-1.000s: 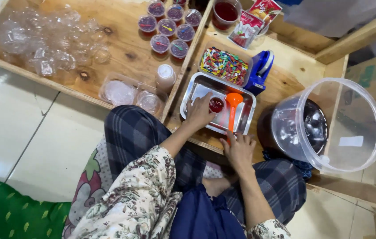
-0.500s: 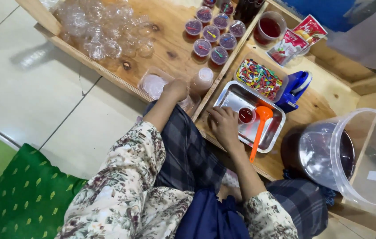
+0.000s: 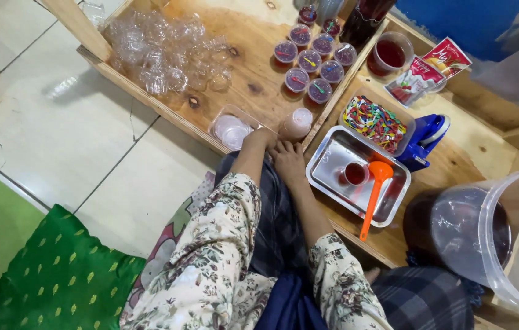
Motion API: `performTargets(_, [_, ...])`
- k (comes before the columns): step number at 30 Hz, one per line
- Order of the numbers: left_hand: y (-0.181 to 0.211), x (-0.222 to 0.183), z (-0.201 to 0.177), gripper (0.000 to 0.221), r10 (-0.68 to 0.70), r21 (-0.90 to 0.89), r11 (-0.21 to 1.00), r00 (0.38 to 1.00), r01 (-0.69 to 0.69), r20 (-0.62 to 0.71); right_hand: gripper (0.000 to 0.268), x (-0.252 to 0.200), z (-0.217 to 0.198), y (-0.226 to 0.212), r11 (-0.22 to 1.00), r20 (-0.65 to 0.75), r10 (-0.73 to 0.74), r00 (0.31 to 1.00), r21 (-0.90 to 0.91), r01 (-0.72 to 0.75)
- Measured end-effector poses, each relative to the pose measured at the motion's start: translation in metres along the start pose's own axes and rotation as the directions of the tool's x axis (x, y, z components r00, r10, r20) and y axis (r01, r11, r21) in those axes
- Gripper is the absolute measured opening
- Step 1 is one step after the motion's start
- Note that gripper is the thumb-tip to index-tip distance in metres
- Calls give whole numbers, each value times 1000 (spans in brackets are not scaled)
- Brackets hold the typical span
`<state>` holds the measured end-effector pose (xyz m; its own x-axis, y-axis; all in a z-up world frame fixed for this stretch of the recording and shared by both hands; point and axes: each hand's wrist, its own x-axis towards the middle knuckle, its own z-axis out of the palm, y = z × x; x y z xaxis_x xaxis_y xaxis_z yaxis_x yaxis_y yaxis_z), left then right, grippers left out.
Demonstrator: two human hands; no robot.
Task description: The person scoops dark liquid from a bucket using an orange ladle and pours it into small clear cups. The person handles the cups and arranges them on a metal tray.
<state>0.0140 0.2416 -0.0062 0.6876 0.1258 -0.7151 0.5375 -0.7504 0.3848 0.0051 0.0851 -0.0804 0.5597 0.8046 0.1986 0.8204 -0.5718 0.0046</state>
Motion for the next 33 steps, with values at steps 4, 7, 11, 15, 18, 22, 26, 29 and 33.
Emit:
performTargets(4, [19,-52,-17,50,-49,-40,998,998,50,27,14,-1,40,9,999,-78,-8,997,-35,5])
performTargets(7, [25,-64,-23,55,-165,-160,972,985,170,38,16,-2,58,13,998,-240,-43,970,-52,31])
performTargets(11, [1,3,1,56,-228,-202,952,973,229,26,16,-3,56,12,999,-245,-37,969,-40,28])
performTargets(15, [-1,8,5,57,-220,-198,955,975,219,17,17,-5,34,5,1000,-191,-15,981,-22,11])
performTargets(18, [13,-27,-6,57,-219,-192,956,975,220,25,18,-3,51,6,998,-165,49,985,-28,-55])
performTargets(22, [11,-27,-3,58,-217,-180,959,975,220,36,28,1,38,-1,991,101,132,986,-49,-127])
performTargets(26, [-12,14,10,57,-204,-147,968,979,201,-1,24,2,20,-5,992,101,129,987,-25,-127])
performTargets(29, [-10,0,4,55,-176,-143,974,984,173,-10,23,4,11,-7,991,127,136,983,-26,-133])
performTargets(33, [6,-47,-11,51,-160,-159,976,986,152,-38,22,3,20,-4,992,99,123,987,-43,-119])
